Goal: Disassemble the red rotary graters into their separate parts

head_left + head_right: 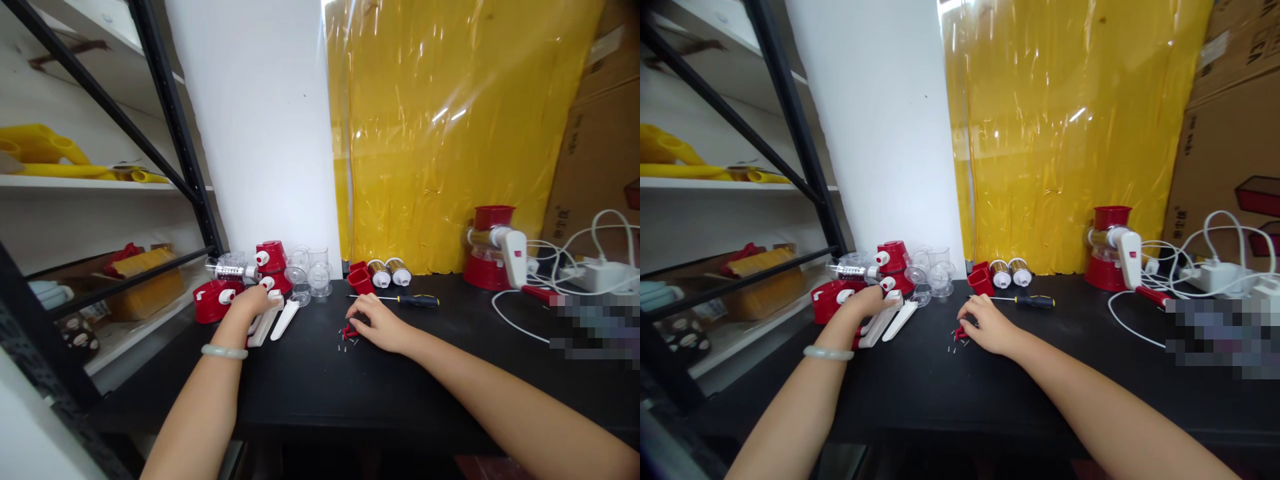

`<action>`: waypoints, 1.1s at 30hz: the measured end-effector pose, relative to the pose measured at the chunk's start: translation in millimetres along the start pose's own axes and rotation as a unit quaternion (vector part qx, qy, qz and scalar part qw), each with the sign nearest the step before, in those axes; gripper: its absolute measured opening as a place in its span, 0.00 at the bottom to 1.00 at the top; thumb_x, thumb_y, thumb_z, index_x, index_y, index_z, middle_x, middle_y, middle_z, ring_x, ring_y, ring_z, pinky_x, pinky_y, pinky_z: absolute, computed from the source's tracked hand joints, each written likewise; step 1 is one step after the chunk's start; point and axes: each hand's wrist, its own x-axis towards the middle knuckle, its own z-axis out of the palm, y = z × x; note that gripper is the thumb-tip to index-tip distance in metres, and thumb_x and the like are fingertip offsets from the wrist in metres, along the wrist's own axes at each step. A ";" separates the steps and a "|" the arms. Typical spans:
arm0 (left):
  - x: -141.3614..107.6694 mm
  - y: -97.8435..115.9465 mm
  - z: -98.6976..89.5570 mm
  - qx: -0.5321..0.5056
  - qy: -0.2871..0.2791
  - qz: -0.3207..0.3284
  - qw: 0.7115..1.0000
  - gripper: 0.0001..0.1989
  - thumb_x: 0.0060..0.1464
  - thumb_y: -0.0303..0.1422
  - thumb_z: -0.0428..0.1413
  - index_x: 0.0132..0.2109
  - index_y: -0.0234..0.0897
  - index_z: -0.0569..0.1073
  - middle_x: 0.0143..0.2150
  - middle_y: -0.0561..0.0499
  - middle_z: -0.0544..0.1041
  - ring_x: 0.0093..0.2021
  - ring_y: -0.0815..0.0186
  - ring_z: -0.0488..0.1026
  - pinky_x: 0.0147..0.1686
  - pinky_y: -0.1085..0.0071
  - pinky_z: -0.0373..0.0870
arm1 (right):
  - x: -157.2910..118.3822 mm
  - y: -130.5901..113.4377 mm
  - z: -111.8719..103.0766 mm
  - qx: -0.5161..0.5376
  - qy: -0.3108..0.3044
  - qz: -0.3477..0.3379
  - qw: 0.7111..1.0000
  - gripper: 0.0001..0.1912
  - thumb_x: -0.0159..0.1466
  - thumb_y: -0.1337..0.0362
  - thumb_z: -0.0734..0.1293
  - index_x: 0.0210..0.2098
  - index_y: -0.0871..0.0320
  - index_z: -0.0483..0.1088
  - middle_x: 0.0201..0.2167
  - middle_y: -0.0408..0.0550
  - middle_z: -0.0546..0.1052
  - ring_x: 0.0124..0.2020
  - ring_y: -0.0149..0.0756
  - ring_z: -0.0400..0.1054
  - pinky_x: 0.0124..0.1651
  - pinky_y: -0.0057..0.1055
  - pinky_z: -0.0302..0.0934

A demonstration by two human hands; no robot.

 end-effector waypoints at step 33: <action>19.0 113.6 -116.2 -0.131 0.177 0.281 0.934 0.10 0.53 0.36 0.55 0.38 0.34 0.75 0.37 0.47 0.80 0.40 0.63 0.76 0.44 0.68 0.69 | 8.7 28.3 -24.7 -0.067 0.126 0.110 0.984 0.24 0.61 0.59 0.66 0.55 0.56 0.61 0.49 0.58 0.66 0.55 0.51 0.59 0.56 0.52 0.57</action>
